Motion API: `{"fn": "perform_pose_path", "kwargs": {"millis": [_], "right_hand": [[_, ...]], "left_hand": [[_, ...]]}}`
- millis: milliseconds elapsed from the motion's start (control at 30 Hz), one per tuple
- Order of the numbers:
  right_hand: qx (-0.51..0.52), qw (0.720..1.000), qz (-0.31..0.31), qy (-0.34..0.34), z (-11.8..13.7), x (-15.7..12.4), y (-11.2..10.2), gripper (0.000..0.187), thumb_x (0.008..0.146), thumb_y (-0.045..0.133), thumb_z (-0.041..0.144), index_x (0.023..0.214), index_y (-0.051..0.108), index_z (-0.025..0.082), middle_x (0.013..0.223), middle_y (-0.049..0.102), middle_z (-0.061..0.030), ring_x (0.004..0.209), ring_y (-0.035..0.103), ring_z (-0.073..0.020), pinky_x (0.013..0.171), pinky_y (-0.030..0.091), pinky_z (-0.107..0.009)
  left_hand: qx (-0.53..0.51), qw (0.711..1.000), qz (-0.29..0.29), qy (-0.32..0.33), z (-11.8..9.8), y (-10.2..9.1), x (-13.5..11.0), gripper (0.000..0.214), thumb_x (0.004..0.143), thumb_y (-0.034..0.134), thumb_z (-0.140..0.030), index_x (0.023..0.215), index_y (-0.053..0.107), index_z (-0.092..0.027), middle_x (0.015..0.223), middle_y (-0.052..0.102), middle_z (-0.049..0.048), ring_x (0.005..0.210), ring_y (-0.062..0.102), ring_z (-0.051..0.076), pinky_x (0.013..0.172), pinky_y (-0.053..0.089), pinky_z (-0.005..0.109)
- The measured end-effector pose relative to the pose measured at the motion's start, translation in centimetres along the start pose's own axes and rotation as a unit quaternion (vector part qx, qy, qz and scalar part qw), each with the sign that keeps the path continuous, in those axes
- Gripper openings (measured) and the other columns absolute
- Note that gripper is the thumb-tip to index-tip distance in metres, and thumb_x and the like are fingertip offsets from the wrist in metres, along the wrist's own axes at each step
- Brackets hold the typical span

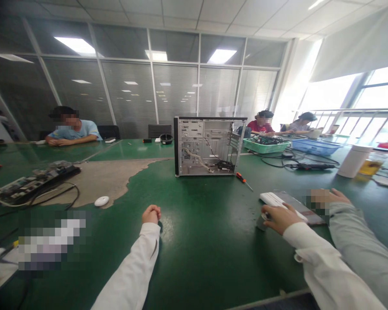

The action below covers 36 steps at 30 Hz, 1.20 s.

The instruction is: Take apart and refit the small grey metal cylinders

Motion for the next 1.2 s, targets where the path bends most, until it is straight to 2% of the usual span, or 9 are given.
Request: {"fn": "perform_pose_path", "kwargs": {"millis": [100, 300, 400, 500, 633, 767, 867, 1033, 1200], "right_hand": [[0.036, 0.996, 0.031, -0.071, 6.8, 1.9, -1.1, 0.025, 0.063, 0.048, 0.039, 0.084, 0.053, 0.025, 0.076, 0.059, -0.0011, 0.075, 0.053, -0.0183, 0.083, 0.027, -0.041], [0.128, 0.972, 0.031, -0.192, 20.9, 5.2, -2.5, 0.030, 0.062, 0.052, 0.037, 0.089, 0.051, 0.024, 0.079, 0.058, 0.0003, 0.080, 0.051, -0.0153, 0.087, 0.021, -0.039], [0.134, 0.962, 0.039, -0.234, 26.0, 6.1, -1.7, 0.030, 0.059, 0.056, 0.035, 0.086, 0.052, 0.023, 0.080, 0.058, -0.0010, 0.082, 0.050, -0.0163, 0.087, 0.019, -0.040], [0.132, 0.955, 0.047, -0.261, 29.2, 6.5, -0.6, 0.029, 0.057, 0.058, 0.033, 0.083, 0.053, 0.022, 0.079, 0.057, -0.0018, 0.081, 0.050, -0.0169, 0.087, 0.019, -0.040], [0.158, 0.953, 0.037, -0.256, 29.7, 6.5, 0.3, 0.035, 0.058, 0.057, 0.033, 0.091, 0.051, 0.023, 0.082, 0.055, -0.0036, 0.082, 0.048, -0.0192, 0.082, 0.024, -0.039], [0.243, 0.944, 0.018, -0.221, 27.7, 5.7, 0.7, 0.059, 0.062, 0.052, 0.044, 0.115, 0.034, 0.022, 0.096, 0.049, -0.0081, 0.089, 0.045, -0.0214, 0.074, 0.033, -0.035], [0.327, 0.922, -0.024, -0.208, 26.5, 5.0, 0.3, 0.058, 0.066, 0.049, 0.037, 0.118, 0.029, 0.021, 0.102, 0.045, -0.0087, 0.088, 0.045, -0.0188, 0.075, 0.035, -0.034], [0.487, 0.851, -0.084, -0.179, 24.7, 5.5, 0.5, 0.051, 0.062, 0.043, 0.014, 0.111, 0.036, 0.021, 0.097, 0.048, -0.0052, 0.081, 0.047, -0.0137, 0.071, 0.039, -0.029], [0.662, 0.745, -0.073, 0.039, 19.5, 8.2, 6.1, 0.037, 0.055, 0.039, 0.015, 0.092, 0.045, 0.018, 0.083, 0.053, -0.0030, 0.065, 0.050, -0.0113, 0.054, 0.041, -0.025]], "left_hand": [[0.000, 1.000, 0.008, -0.001, 0.1, 0.1, 0.1, 0.010, 0.036, 0.031, -0.010, 0.037, 0.039, -0.015, 0.030, 0.041, -0.0059, 0.026, 0.032, 0.003, 0.029, 0.021, 0.014], [0.012, 1.000, 0.020, -0.009, 0.4, 0.3, 0.3, 0.009, 0.036, 0.031, -0.010, 0.037, 0.039, -0.015, 0.033, 0.043, -0.0056, 0.027, 0.033, 0.004, 0.029, 0.021, 0.014], [0.023, 0.999, 0.026, -0.014, 0.4, 0.3, 0.2, 0.010, 0.037, 0.032, -0.010, 0.039, 0.040, -0.015, 0.035, 0.044, -0.0056, 0.028, 0.034, 0.004, 0.030, 0.022, 0.014], [0.029, 0.999, 0.031, -0.014, 0.3, 0.5, 0.0, 0.010, 0.038, 0.031, -0.010, 0.040, 0.039, -0.015, 0.036, 0.043, -0.0058, 0.028, 0.034, 0.004, 0.031, 0.022, 0.014], [0.036, 0.999, 0.036, -0.012, 0.2, 0.9, -0.3, 0.011, 0.037, 0.031, -0.009, 0.040, 0.039, -0.015, 0.036, 0.043, -0.0058, 0.029, 0.034, 0.004, 0.031, 0.021, 0.015], [0.049, 0.998, 0.046, -0.009, 0.0, 1.4, -0.6, 0.011, 0.038, 0.031, -0.008, 0.040, 0.040, -0.015, 0.036, 0.043, -0.0060, 0.030, 0.034, 0.004, 0.032, 0.021, 0.015], [0.075, 0.995, 0.071, 0.002, -0.2, 2.0, -1.0, 0.012, 0.039, 0.031, -0.008, 0.040, 0.040, -0.015, 0.036, 0.043, -0.0060, 0.030, 0.034, 0.005, 0.032, 0.022, 0.016], [0.126, 0.987, 0.101, 0.021, -0.3, 2.7, -1.1, 0.013, 0.042, 0.032, -0.007, 0.041, 0.042, -0.016, 0.035, 0.043, -0.0058, 0.032, 0.037, 0.006, 0.034, 0.026, 0.016], [0.173, 0.979, 0.101, 0.042, 0.0, 2.6, -1.0, 0.015, 0.044, 0.032, -0.006, 0.041, 0.043, -0.016, 0.035, 0.043, -0.0058, 0.032, 0.038, 0.006, 0.035, 0.028, 0.016]]}}
Point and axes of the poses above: each hand's wrist, its own x-axis towards the middle knuckle, its own y-axis out of the palm, z = x × y, the point moved 10 cm from there along x, towards the middle knuckle
